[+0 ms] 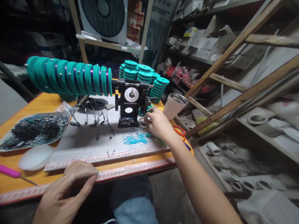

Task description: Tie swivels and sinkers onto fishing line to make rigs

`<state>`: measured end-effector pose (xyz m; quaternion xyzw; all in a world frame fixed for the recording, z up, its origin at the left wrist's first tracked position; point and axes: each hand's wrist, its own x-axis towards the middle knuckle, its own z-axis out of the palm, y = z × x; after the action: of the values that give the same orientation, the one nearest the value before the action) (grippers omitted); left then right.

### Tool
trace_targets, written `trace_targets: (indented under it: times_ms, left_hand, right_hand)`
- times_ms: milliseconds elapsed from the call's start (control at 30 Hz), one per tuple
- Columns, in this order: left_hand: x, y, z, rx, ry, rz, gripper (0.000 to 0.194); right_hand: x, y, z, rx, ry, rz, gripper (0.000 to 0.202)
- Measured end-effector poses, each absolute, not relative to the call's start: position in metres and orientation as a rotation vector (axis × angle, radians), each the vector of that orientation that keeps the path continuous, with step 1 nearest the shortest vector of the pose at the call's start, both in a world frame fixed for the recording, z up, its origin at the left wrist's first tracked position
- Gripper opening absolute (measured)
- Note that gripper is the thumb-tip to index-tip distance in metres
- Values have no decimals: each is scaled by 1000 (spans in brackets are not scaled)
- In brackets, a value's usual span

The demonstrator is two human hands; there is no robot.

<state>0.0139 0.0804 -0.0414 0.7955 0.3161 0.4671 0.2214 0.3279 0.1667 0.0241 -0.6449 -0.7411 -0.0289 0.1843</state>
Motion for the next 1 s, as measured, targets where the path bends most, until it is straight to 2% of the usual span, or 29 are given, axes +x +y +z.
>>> trace_targets:
  times_ms: [167,300,433,500,533,667,1000]
  left_hand:
    - [14,80,-38,2159,876,1304,15]
    - [15,79,-39,2102,890,1328,16]
    - [17,75,-39,2038,882,1384,21]
    - [19,72,-38,2030,898,1427,22]
    - [19,70,-38,2039,918,1444,22]
    - [20,64,-38,2076,995,1448,23]
    - [19,62,-39,1982,1020,1421,22]
  right_hand:
    - [330,158,22,-1692,-1881,22,9]
    - [317,119,29,-1552,-1696,179,8]
    - [267,67,22,-1348,-1597,530,17]
    - [237,48,11,-1130,-1337,952,15]
    - [224,42,4,-1088,-1252,1043,14]
    - [190,31,-18,-1057,-1147,985,5]
    - [174,33,-15,-1053,-771,1044,15]
